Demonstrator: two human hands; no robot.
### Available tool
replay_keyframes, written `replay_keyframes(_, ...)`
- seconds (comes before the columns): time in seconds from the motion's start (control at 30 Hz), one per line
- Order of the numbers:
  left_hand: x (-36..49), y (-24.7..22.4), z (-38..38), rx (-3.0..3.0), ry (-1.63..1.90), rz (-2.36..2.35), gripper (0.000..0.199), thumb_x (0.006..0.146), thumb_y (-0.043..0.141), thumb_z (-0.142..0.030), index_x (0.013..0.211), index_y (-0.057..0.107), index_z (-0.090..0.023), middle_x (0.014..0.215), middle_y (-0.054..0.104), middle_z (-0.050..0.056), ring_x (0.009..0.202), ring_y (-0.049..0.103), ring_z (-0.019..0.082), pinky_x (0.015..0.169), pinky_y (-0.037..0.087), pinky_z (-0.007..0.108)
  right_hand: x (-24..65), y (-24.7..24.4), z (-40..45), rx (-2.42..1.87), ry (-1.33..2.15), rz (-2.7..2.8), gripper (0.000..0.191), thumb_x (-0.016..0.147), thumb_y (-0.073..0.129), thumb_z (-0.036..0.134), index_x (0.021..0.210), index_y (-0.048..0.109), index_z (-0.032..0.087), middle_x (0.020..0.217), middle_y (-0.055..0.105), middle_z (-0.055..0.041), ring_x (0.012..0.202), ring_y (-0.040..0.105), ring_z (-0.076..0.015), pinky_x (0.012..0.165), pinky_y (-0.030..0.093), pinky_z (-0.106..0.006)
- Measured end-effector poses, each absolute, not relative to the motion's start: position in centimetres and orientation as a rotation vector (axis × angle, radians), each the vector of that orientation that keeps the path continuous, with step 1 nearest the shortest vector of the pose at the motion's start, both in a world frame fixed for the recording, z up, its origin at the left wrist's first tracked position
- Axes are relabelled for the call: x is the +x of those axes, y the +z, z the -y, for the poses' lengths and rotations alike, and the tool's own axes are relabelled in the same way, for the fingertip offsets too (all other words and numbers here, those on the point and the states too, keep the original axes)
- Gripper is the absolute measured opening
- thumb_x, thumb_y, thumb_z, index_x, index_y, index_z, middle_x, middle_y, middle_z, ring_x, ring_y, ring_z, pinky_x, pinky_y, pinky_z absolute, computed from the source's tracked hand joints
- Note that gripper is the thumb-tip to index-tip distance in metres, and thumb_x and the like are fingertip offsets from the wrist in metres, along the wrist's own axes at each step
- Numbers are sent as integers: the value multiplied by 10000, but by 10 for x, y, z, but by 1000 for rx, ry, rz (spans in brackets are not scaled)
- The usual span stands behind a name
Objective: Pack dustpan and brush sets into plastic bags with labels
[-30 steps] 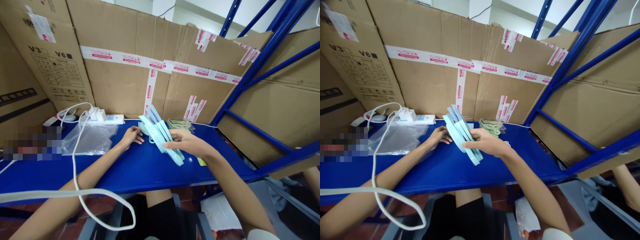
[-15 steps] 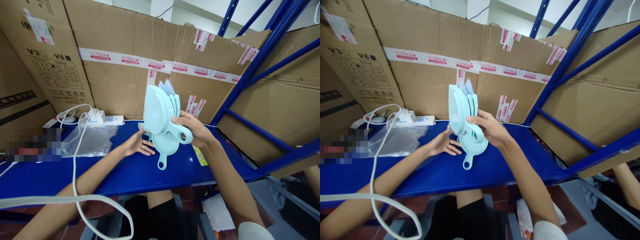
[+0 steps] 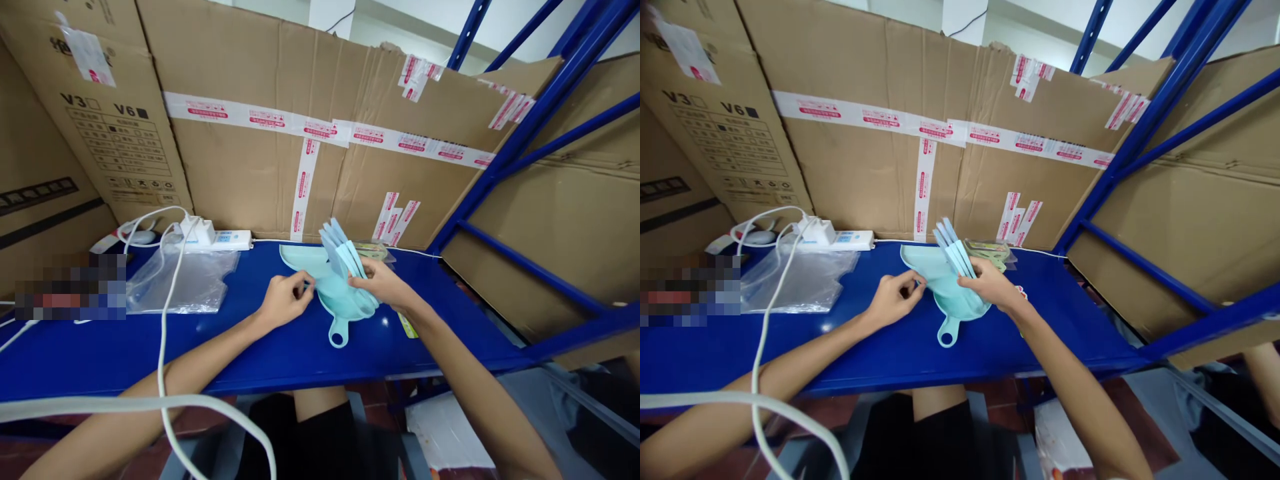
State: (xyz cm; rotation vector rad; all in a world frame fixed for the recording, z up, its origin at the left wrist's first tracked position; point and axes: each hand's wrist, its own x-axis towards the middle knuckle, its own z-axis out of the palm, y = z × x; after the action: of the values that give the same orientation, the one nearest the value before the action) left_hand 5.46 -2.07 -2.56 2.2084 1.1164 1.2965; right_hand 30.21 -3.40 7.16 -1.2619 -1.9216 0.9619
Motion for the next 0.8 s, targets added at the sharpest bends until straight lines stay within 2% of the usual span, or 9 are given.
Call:
replay_keyframes(0.13,52,-19,25,2315,1389,-989,175,993,562,-259,922,713,-204,638,598,-8,597,578,160,671,471,292,307,61,41,-1321,679,2030,209,851,690,381,878,671,175,827,649,-2,773,568,-182,713,447,-295)
replay_keyframes(0.23,62,-16,38,2608,1203,-641,222,1028,569,-296,1115,748,-199,1009,733,105,984,659,244,895,531,373,315,64,45,-1329,471,1905,240,887,683,414,946,698,182,849,673,-11,763,583,-187,717,453,-300)
replay_keyframes(0.3,71,-17,47,2760,984,-478,379,1041,589,-383,1368,672,-209,1332,688,156,1281,577,308,1036,510,446,321,65,45,-1330,330,1794,260,900,680,427,1000,708,188,865,691,-17,756,593,-191,714,453,-303)
replay_keyframes(0.37,77,-21,55,2849,790,-422,584,1039,596,-485,1551,523,-214,1511,590,179,1433,470,351,1119,466,519,327,63,41,-1331,201,1717,255,914,667,437,990,702,196,851,688,-19,745,591,-194,713,451,-305)
replay_keyframes(0.5,78,-24,56,2845,696,-516,674,1050,557,-545,1618,433,-203,1395,639,183,1326,539,350,1111,462,558,336,52,19,-1322,23,1602,249,927,625,456,937,657,210,848,667,-27,760,587,-205,740,468,-318)
replay_keyframes(0.57,75,-24,53,2817,744,-584,601,1062,539,-527,1564,511,-199,1281,653,169,1236,563,331,1060,497,534,341,45,5,-1308,-45,1571,238,927,605,452,920,634,215,864,657,-33,783,587,-211,761,479,-326)
replay_keyframes(0.67,72,-23,46,2793,810,-671,439,1085,500,-475,1341,687,-170,1186,640,159,1167,569,309,1012,529,502,350,33,-9,-1295,-132,1543,220,937,586,433,875,599,223,856,630,-35,801,588,-216,782,485,-333)
replay_keyframes(0.73,72,-22,44,2772,870,-754,404,1102,468,-430,1277,706,-156,1215,642,170,1216,553,314,1046,519,521,354,26,-11,-1292,-145,1540,210,951,575,421,883,601,224,872,634,-39,817,598,-219,794,487,-334)
replay_keyframes(0.8,73,-21,46,2788,888,-729,422,1097,484,-434,1383,652,-172,1332,632,186,1324,504,335,1111,481,565,357,20,-9,-1312,-146,1558,202,959,567,415,900,610,227,888,643,-44,836,608,-225,807,490,-336)
